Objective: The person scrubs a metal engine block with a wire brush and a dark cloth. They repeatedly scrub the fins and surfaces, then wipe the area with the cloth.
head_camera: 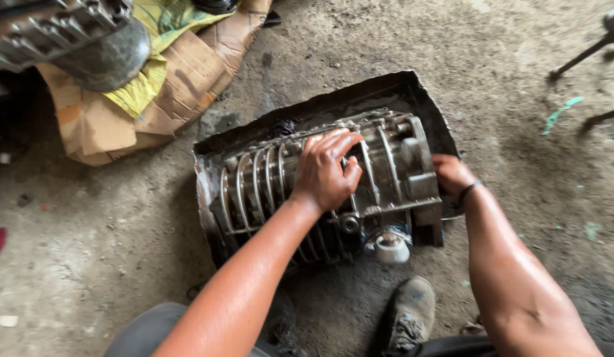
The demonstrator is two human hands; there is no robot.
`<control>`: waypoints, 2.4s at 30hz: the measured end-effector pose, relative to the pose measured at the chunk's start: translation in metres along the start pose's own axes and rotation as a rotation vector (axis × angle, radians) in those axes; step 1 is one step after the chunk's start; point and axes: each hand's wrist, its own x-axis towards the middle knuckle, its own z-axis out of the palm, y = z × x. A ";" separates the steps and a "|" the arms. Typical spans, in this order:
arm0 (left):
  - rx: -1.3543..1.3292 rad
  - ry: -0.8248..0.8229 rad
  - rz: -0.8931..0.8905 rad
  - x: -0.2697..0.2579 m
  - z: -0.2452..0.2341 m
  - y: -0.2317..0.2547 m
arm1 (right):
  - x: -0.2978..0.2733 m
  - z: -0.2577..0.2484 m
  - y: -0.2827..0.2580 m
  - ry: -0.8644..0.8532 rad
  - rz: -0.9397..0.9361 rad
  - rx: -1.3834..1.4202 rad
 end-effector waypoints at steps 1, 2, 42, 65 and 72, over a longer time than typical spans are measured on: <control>-0.007 0.002 -0.005 0.001 0.000 -0.001 | -0.015 -0.005 -0.033 -0.045 -0.110 -0.046; -0.014 0.003 -0.009 0.003 0.000 -0.003 | -0.035 -0.006 -0.067 -0.092 -0.218 -0.093; -0.121 0.166 -0.078 0.006 0.024 -0.009 | -0.132 0.210 -0.272 0.049 -0.322 -1.596; -0.114 0.227 -0.026 0.002 0.028 -0.006 | -0.157 0.210 -0.267 0.053 -0.527 -1.553; -0.095 0.195 -0.061 0.008 0.023 -0.009 | -0.152 0.214 -0.279 0.018 -0.330 -1.517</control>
